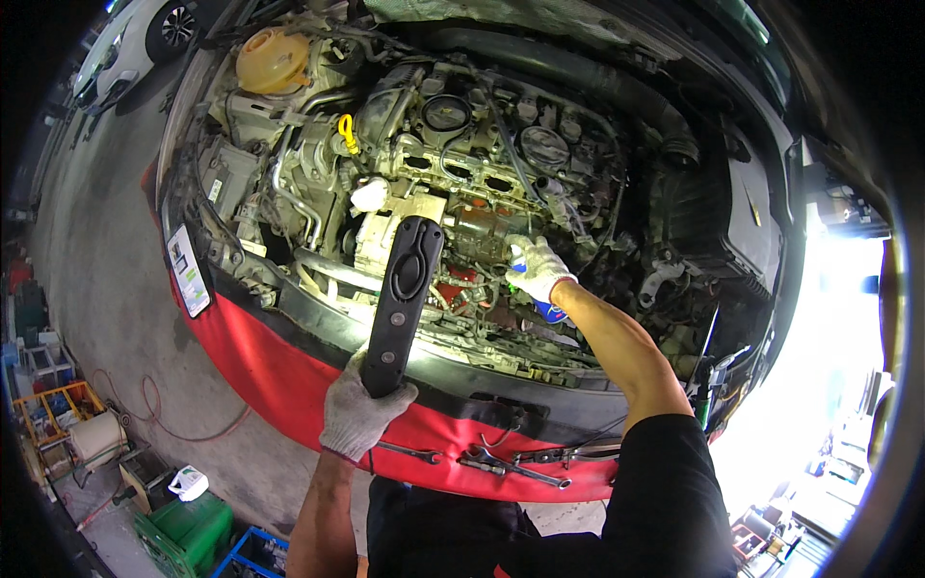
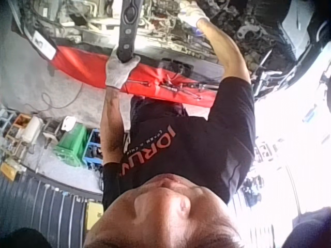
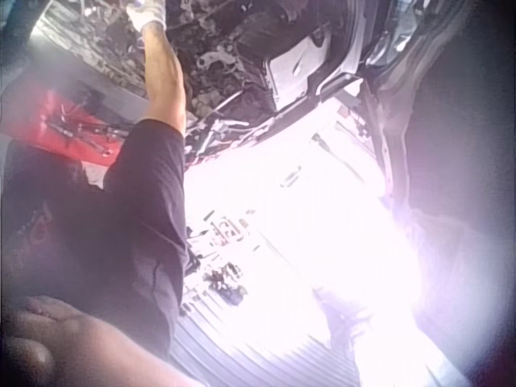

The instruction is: The person works on a car engine with the hood open, using a handheld work light to illuminate the engine bay. They spray a lubricant or cleaner into the engine, retrieve a red fluid container, and use a pneumatic air gun to blow debris from components. The person then wipes engine parts with a cloth and continues cleaning and inspecting the engine.

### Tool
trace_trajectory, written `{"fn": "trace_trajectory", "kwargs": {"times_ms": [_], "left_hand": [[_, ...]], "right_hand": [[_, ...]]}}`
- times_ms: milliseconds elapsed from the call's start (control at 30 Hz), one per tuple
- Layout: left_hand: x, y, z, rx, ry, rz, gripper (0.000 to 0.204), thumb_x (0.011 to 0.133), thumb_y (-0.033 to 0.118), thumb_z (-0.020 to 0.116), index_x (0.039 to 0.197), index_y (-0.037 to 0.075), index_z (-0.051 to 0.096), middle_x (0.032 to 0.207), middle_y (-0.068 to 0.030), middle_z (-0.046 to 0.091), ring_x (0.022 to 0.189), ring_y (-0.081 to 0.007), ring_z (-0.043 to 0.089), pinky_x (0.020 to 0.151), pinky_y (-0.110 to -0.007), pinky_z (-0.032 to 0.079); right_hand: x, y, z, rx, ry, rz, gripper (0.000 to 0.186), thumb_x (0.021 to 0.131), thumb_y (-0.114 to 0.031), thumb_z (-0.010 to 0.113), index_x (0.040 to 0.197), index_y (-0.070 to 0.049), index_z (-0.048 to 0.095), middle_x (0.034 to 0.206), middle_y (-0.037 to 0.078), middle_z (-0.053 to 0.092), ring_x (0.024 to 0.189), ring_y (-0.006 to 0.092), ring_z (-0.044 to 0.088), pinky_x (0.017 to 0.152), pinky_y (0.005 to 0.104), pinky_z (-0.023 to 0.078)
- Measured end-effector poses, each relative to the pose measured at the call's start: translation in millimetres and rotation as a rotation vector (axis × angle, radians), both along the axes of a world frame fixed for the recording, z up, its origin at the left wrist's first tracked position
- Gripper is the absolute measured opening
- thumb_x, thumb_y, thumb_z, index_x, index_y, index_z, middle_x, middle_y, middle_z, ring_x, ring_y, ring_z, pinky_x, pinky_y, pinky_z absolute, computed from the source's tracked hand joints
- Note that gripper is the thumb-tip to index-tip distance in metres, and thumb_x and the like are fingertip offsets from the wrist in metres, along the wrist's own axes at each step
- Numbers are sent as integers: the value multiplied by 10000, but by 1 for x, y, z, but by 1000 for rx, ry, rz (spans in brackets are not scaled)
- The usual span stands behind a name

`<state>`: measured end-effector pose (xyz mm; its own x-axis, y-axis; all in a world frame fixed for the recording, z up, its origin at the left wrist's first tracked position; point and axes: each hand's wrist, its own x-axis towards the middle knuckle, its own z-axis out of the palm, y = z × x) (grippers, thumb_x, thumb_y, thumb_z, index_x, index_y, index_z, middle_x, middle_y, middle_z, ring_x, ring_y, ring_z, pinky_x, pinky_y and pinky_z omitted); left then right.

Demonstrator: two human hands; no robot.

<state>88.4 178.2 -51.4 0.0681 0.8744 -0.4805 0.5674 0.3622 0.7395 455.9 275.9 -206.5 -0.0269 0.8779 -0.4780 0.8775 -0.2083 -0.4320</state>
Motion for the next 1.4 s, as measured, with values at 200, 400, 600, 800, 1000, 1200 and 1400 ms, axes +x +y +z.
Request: {"fn": "trace_trajectory", "kwargs": {"times_ms": [200, 400, 600, 800, 1000, 1200, 1400], "left_hand": [[1, 0, 0, 59, 46, -27, 576, 707, 226, 891, 1179, 10, 641, 891, -81, 711, 783, -195, 701, 746, -362, 581], [-1, 1, -3, 2, 11, -21, 617, 705, 229, 897, 1221, 16, 636, 928, -81, 722, 825, -197, 708, 787, -367, 582], [0, -2, -7, -28, 4, 3, 698, 709, 230, 918, 1310, 36, 620, 990, -73, 747, 885, -177, 721, 829, -360, 588], [-7, -1, -8, -50, 8, -27, 682, 704, 228, 921, 1284, 28, 622, 966, -75, 744, 865, -176, 720, 816, -361, 589], [-7, -2, -17, -15, 16, -43, 694, 698, 243, 925, 1280, 23, 617, 965, -83, 743, 870, -193, 725, 811, -369, 587], [-6, -3, -17, 90, 19, -40, 486, 717, 192, 886, 1121, 57, 653, 845, -34, 713, 752, -149, 687, 707, -345, 570], [-5, 1, -4, -63, 9, -29, 685, 705, 230, 919, 1287, 24, 622, 972, -70, 739, 889, -173, 715, 843, -354, 582]], "right_hand": [[-21, 13, 9, -14, 55, 37, 730, 857, -310, 768, 1512, -230, 457, 1343, 276, 485, 1191, 437, 612, 1057, 458, 501], [-29, 28, -23, 44, 73, 151, 678, 863, -307, 733, 1478, -143, 499, 1509, 112, 533, 1273, 382, 477, 1116, 430, 439], [-26, 16, -16, 24, 61, 214, 722, 870, -343, 725, 1522, -213, 446, 1471, 138, 532, 1355, 415, 471, 1137, 449, 448], [3, -20, 52, -90, -37, 143, 715, 887, -339, 736, 1541, -289, 450, 1353, 258, 517, 1228, 440, 604, 1067, 456, 509], [46, -39, 51, -54, -162, -108, 794, 868, -387, 756, 1559, -245, 390, 1373, 300, 496, 1250, 473, 566, 1080, 498, 485], [48, -34, 38, -34, -165, -117, 792, 881, -397, 756, 1562, -229, 388, 1352, 300, 520, 1267, 476, 558, 1082, 498, 483], [32, -24, 22, -12, -129, -39, 777, 897, -372, 734, 1579, -249, 382, 1360, 300, 533, 1283, 444, 560, 1079, 471, 492]]}}
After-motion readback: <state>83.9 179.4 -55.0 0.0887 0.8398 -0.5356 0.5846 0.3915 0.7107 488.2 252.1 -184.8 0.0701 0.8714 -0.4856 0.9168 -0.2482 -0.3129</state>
